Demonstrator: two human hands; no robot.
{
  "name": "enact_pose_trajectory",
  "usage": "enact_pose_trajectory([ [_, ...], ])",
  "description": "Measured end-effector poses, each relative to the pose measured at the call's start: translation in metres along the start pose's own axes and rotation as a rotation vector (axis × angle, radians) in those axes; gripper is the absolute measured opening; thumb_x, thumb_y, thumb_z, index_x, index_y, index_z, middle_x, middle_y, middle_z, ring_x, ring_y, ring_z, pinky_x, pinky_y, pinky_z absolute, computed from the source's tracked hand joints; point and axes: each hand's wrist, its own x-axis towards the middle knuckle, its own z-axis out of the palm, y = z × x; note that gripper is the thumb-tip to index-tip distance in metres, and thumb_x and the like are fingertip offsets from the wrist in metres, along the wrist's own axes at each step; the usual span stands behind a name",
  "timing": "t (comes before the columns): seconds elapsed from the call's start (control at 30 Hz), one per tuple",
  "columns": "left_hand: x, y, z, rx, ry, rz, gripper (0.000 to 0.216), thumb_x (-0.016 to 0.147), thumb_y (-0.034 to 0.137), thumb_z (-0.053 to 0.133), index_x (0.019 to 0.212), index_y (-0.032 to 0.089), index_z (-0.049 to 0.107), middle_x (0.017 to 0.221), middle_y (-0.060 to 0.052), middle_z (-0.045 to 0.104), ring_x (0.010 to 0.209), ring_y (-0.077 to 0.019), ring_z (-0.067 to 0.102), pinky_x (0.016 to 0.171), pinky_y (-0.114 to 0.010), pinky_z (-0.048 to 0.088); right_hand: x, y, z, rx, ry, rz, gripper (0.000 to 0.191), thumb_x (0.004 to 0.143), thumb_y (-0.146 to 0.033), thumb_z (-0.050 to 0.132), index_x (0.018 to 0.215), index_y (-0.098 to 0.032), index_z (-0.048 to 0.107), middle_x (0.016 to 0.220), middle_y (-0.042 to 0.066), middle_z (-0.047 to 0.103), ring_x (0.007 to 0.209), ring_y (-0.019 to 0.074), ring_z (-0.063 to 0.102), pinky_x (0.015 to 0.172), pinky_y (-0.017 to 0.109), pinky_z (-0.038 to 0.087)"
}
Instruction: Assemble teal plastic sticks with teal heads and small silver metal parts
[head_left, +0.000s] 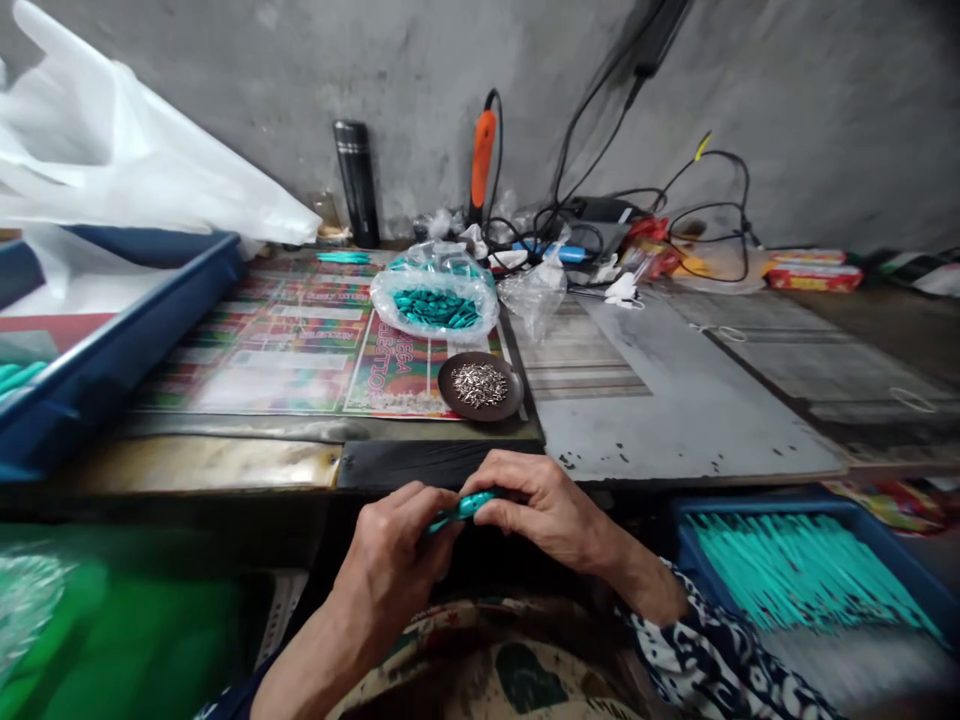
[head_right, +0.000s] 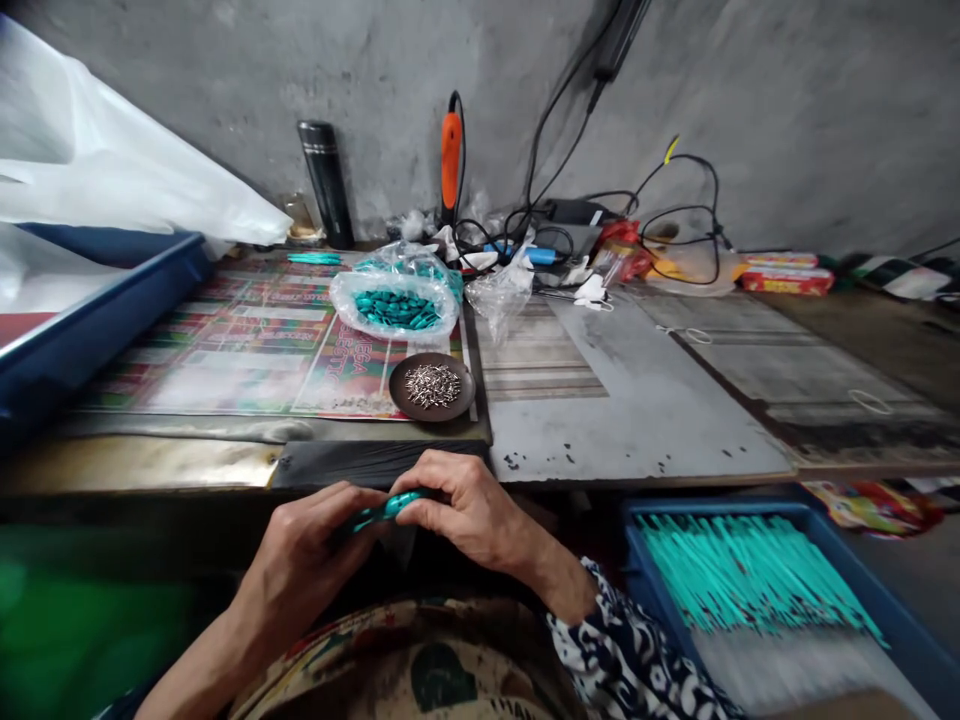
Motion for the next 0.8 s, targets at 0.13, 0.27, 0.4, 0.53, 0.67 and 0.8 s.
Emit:
enact_pose_trajectory([
  [0.13,-0.004,-0.002,0.003,0.015,0.042,0.033,0.007,0.085,0.012,0.065,0.089,0.016,0.069,0.072,0.001,0.068,0.06,-0.0095,0.063,0.057,-0.017,0.045,-0.007,-0.002,0.003,0.005,0.036,0.083,0.019,0.089,-0.032,0.069,0.095,-0.014,0.071,0.086,0.003,0.065,0.076,0.0147,0.059,0.067,0.024,0.045],
  [0.27,-0.009,-0.003,0.008,0.033,0.052,0.052,0.008,0.084,0.014,0.067,0.091,0.017,0.069,0.072,0.001,0.069,0.061,-0.0103,0.063,0.057,-0.017,0.046,-0.015,-0.003,0.004,-0.006,-0.019,0.069,0.015,0.091,-0.029,0.066,0.093,-0.015,0.071,0.082,0.002,0.066,0.074,0.014,0.059,0.067,0.023,0.044],
  [0.4,-0.015,-0.005,0.014,0.039,0.043,0.05,0.006,0.087,0.015,0.064,0.091,0.017,0.069,0.072,0.0,0.068,0.06,-0.0103,0.063,0.057,-0.018,0.046,-0.022,0.0,0.007,-0.013,-0.01,0.062,0.017,0.095,-0.03,0.062,0.096,-0.015,0.071,0.083,0.003,0.067,0.074,0.0136,0.06,0.068,0.023,0.045],
  [0.53,-0.02,-0.007,0.019,0.05,0.048,0.053,0.006,0.089,0.016,0.062,0.09,0.016,0.068,0.071,-0.001,0.067,0.058,-0.0105,0.062,0.055,-0.018,0.046,-0.026,0.004,0.013,-0.035,0.01,0.046,0.023,0.098,-0.035,0.058,0.095,-0.016,0.071,0.082,0.004,0.068,0.072,0.0141,0.061,0.067,0.024,0.046],
  [0.67,-0.021,-0.008,0.02,0.064,0.029,0.038,0.008,0.089,0.015,0.062,0.091,0.015,0.069,0.071,-0.002,0.067,0.059,-0.0119,0.063,0.055,-0.019,0.047,-0.026,0.006,0.017,-0.012,0.007,0.064,0.029,0.099,-0.039,0.056,0.095,-0.015,0.071,0.078,0.004,0.066,0.069,0.0135,0.061,0.064,0.023,0.047],
  [0.8,-0.021,-0.008,0.02,0.075,0.019,0.026,0.009,0.089,0.015,0.061,0.092,0.016,0.07,0.071,-0.002,0.067,0.059,-0.0121,0.063,0.055,-0.02,0.047,-0.024,0.006,0.017,0.003,0.008,0.064,0.03,0.098,-0.041,0.057,0.096,-0.014,0.072,0.078,0.004,0.066,0.068,0.0134,0.061,0.063,0.023,0.047],
])
